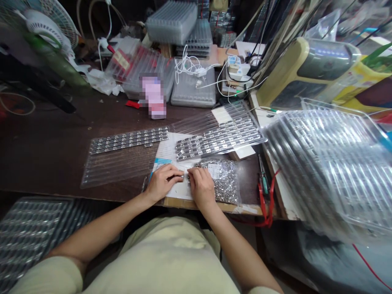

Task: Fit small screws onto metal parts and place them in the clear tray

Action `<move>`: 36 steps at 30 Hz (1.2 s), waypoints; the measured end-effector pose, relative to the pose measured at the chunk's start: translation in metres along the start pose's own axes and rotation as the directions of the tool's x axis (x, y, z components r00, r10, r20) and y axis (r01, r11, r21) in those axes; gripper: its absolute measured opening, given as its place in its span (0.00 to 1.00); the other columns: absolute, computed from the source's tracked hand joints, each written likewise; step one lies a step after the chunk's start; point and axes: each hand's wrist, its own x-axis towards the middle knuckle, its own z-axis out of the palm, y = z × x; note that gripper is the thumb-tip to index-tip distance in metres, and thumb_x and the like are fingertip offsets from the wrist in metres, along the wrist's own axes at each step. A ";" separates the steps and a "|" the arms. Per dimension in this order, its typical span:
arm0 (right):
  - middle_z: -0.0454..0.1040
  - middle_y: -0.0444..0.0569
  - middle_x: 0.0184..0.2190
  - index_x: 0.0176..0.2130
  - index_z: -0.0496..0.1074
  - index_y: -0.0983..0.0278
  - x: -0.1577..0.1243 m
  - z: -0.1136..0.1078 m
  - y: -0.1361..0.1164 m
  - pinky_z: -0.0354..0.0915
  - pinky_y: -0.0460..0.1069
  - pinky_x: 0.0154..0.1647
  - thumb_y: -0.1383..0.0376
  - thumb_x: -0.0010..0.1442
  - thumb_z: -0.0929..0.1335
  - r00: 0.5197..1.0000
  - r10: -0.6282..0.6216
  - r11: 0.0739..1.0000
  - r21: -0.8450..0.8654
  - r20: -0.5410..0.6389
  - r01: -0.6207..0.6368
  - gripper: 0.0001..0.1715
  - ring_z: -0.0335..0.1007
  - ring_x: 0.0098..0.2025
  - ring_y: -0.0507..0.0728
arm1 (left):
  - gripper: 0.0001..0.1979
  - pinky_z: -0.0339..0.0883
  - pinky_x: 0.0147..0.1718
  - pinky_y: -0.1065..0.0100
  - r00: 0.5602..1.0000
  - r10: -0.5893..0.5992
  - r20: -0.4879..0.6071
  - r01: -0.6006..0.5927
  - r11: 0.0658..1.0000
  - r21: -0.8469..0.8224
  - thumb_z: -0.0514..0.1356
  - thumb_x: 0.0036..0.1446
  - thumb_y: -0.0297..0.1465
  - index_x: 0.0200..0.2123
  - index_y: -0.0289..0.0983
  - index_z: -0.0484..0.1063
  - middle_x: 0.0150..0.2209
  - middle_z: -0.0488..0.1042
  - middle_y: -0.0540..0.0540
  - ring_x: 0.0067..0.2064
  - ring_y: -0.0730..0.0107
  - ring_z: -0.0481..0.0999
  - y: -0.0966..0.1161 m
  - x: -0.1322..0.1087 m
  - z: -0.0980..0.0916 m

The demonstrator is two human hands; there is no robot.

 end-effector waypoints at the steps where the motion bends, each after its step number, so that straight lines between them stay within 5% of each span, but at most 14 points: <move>1: 0.75 0.50 0.38 0.45 0.70 0.62 0.000 0.000 0.000 0.64 0.51 0.41 0.69 0.65 0.60 1.000 -0.002 1.000 0.012 -0.004 0.002 0.12 0.67 0.40 0.56 | 0.04 0.67 0.37 0.68 1.000 0.002 -0.024 -0.002 1.000 -0.014 0.64 0.54 0.28 0.34 0.40 0.79 0.31 0.75 0.48 0.36 0.70 0.74 0.000 0.003 -0.004; 4: 0.76 0.50 0.39 0.46 0.71 0.62 0.001 0.001 -0.004 0.63 0.50 0.42 0.69 0.66 0.59 1.000 -0.017 1.000 0.012 0.013 0.016 0.14 0.68 0.40 0.55 | 0.04 0.67 0.38 0.68 0.992 -0.003 -0.126 0.004 1.000 0.009 0.63 0.55 0.29 0.35 0.39 0.78 0.34 0.75 0.48 0.37 0.70 0.74 -0.010 0.025 -0.023; 10: 0.77 0.44 0.31 0.33 0.74 0.60 0.008 0.013 -0.020 0.57 0.50 0.40 0.60 0.62 0.68 0.995 0.005 0.998 -0.057 0.101 0.001 0.08 0.68 0.36 0.53 | 0.04 0.60 0.45 0.59 0.961 -0.101 -0.259 0.201 0.895 0.397 0.64 0.53 0.34 0.32 0.42 0.79 0.37 0.73 0.46 0.44 0.60 0.70 -0.058 0.074 -0.065; 14: 0.78 0.42 0.36 0.34 0.77 0.57 0.011 0.019 -0.022 0.55 0.50 0.42 0.59 0.61 0.69 0.994 0.005 0.998 -0.055 0.108 0.001 0.07 0.66 0.38 0.52 | 0.06 0.58 0.45 0.57 0.957 -0.125 -0.260 0.236 0.858 0.456 0.63 0.54 0.35 0.32 0.43 0.79 0.40 0.72 0.45 0.45 0.58 0.68 -0.074 0.068 -0.073; 19: 0.77 0.44 0.36 0.36 0.78 0.55 0.011 0.022 -0.021 0.54 0.51 0.41 0.59 0.61 0.68 0.992 0.002 0.997 -0.075 0.125 0.007 0.08 0.65 0.38 0.53 | 0.07 0.56 0.46 0.56 0.945 -0.121 -0.302 0.260 0.840 0.476 0.60 0.56 0.34 0.36 0.42 0.79 0.41 0.72 0.43 0.46 0.56 0.68 -0.066 0.059 -0.074; 24: 0.76 0.43 0.39 0.41 0.77 0.53 0.011 0.017 -0.023 0.54 0.52 0.41 0.59 0.63 0.67 0.987 -0.013 0.992 -0.121 0.161 0.033 0.09 0.63 0.40 0.54 | 0.07 0.55 0.47 0.57 0.995 -0.044 -0.085 0.076 0.906 0.417 0.60 0.57 0.34 0.32 0.42 0.78 0.38 0.77 0.46 0.43 0.60 0.71 -0.043 0.093 -0.048; 29: 0.73 0.49 0.49 0.51 0.70 0.60 0.000 -0.003 -0.019 0.53 0.55 0.48 0.61 0.61 0.68 0.982 -0.003 0.935 -0.348 0.189 0.070 0.18 0.60 0.49 0.61 | 0.06 0.58 0.46 0.56 0.998 -0.067 0.016 0.055 0.908 0.416 0.63 0.53 0.34 0.28 0.39 0.77 0.34 0.79 0.46 0.40 0.59 0.74 -0.035 0.120 -0.029; 32: 0.73 0.50 0.47 0.48 0.71 0.62 -0.010 -0.013 -0.014 0.54 0.54 0.46 0.64 0.62 0.67 0.974 -0.029 0.911 -0.395 0.226 0.119 0.14 0.61 0.47 0.60 | 0.05 0.63 0.44 0.60 0.997 -0.077 -0.012 0.077 0.948 0.309 0.61 0.55 0.32 0.32 0.37 0.76 0.33 0.78 0.46 0.38 0.62 0.75 -0.036 0.111 -0.038; 36: 0.73 0.49 0.36 0.39 0.73 0.62 -0.012 -0.011 -0.010 0.55 0.52 0.38 0.65 0.63 0.65 0.973 -0.046 0.916 -0.379 0.226 0.131 0.06 0.61 0.38 0.57 | 0.11 0.69 0.33 0.70 0.987 -0.152 0.044 0.154 0.986 -0.063 0.56 0.58 0.31 0.44 0.37 0.72 0.34 0.77 0.47 0.32 0.70 0.77 -0.030 0.071 -0.055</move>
